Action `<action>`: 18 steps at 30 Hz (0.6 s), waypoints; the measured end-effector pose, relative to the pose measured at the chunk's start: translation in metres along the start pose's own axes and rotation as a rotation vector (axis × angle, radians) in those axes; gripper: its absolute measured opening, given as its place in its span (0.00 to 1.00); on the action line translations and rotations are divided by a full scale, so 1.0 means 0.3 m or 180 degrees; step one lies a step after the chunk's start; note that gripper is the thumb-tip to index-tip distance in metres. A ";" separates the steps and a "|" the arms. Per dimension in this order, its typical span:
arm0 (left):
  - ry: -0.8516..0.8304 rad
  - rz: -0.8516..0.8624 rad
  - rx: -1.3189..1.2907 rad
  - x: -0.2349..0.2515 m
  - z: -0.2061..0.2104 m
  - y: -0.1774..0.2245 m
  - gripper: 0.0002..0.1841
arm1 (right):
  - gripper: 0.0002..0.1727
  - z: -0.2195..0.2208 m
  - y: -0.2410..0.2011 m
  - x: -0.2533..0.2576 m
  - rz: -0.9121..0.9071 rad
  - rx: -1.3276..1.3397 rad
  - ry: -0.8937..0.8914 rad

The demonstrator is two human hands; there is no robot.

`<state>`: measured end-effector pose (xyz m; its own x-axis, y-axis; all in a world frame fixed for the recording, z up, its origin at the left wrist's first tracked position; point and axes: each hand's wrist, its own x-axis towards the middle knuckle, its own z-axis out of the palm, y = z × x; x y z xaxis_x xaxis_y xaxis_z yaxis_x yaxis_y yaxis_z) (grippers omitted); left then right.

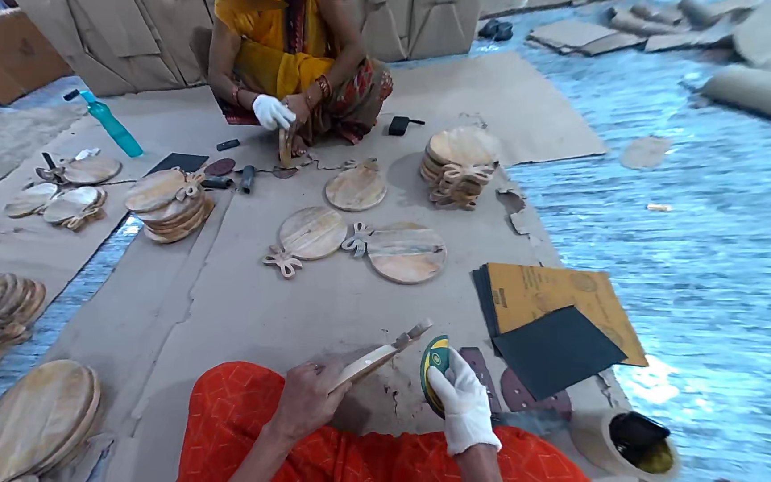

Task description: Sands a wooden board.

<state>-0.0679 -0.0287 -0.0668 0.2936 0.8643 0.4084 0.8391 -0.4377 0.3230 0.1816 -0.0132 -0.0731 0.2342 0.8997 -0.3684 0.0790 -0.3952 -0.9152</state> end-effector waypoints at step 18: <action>0.0226 -0.0171 0.0287 0.017 0.044 0.140 0.09 | 0.26 0.199 -0.254 -0.147 -0.0705 -0.2579 0.0924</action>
<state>-0.0251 -0.0394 -0.0624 0.2167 0.8648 0.4530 0.8915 -0.3644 0.2691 0.1074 -0.0117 0.0032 0.3600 0.9321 -0.0398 0.7873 -0.3264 -0.5231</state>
